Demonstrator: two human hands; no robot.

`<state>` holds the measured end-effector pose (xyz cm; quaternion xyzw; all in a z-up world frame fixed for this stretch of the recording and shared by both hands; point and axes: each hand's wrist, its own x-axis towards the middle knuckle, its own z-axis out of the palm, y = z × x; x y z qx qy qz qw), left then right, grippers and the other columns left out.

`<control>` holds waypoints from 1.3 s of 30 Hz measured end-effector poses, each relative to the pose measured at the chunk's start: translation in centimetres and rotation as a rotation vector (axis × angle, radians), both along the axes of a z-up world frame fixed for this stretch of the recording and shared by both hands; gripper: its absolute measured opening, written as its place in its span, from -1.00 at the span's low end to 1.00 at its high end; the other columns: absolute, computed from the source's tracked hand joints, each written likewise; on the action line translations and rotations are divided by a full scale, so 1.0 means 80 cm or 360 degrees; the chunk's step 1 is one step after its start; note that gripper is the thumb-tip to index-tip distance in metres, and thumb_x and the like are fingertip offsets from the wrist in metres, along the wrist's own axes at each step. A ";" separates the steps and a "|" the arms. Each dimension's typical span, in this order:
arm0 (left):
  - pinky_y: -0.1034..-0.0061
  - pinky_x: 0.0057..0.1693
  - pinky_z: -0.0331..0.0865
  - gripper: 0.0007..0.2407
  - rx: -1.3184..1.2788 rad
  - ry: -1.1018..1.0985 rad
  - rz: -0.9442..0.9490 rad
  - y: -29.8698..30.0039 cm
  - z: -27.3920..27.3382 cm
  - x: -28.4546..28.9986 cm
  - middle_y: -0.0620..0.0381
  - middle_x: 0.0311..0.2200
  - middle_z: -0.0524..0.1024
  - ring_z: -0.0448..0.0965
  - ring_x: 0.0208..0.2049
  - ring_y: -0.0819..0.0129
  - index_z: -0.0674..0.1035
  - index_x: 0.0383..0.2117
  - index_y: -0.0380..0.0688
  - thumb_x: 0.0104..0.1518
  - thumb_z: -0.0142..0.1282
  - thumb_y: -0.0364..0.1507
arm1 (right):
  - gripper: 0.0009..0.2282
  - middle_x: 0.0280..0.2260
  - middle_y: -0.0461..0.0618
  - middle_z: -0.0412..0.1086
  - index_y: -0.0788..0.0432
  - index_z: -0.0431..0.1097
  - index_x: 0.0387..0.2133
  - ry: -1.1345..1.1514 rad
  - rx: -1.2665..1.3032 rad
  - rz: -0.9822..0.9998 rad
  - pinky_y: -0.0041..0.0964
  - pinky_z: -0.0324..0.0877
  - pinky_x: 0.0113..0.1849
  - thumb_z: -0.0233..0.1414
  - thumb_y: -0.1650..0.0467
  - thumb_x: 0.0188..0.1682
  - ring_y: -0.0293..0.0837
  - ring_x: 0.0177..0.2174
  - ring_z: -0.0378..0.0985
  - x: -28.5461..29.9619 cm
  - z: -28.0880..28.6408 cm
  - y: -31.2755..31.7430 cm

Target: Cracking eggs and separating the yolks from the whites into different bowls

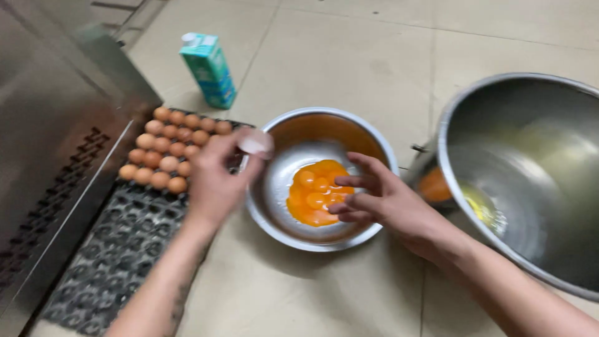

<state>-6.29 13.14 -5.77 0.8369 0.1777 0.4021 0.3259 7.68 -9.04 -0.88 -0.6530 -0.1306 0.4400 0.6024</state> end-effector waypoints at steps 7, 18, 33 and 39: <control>0.05 -0.07 0.44 -0.63 -0.0052 0.0688 0.0625 0.109 -0.090 -0.093 -0.10 -0.25 0.58 0.56 -0.15 -0.15 0.60 -0.01 0.01 0.01 0.24 -0.28 | -0.40 -0.05 0.45 0.35 0.25 0.06 0.25 0.0131 -0.0155 -0.0095 0.07 0.49 -0.16 -0.03 0.60 -0.15 0.19 -0.33 0.55 -0.016 -0.011 0.044; 0.45 -0.37 0.35 -0.73 -0.0051 0.0540 0.0356 0.148 -0.119 -0.080 0.17 -0.59 0.48 0.46 -0.59 0.31 0.61 -0.19 -0.21 -0.06 0.06 -0.59 | -0.50 -0.07 0.18 0.41 0.21 0.11 0.23 0.0206 -0.0338 -0.0150 -0.18 0.40 -0.19 -0.06 0.47 -0.05 0.03 -0.24 0.49 -0.004 -0.031 0.078; 0.22 -0.29 0.54 -0.69 0.0349 0.1449 0.0910 0.227 -0.234 0.093 -0.19 -0.15 0.39 0.61 -0.36 0.01 0.48 -0.19 -0.35 -0.06 0.18 -0.46 | -0.51 -0.16 0.21 0.42 0.25 0.16 0.22 0.0288 -0.0373 -0.0322 -0.16 0.39 -0.21 -0.07 0.47 -0.05 0.03 -0.27 0.51 0.010 -0.044 0.082; -0.07 -0.15 0.43 -0.57 0.0032 0.1448 0.0698 0.238 -0.214 0.081 -0.22 -0.08 0.29 0.50 -0.21 -0.22 0.34 0.01 -0.20 -0.05 0.11 -0.49 | -0.55 -0.14 0.19 0.42 0.23 0.20 0.20 0.0333 -0.0408 -0.0326 -0.14 0.38 -0.18 -0.10 0.48 -0.01 0.02 -0.27 0.48 0.003 -0.027 0.079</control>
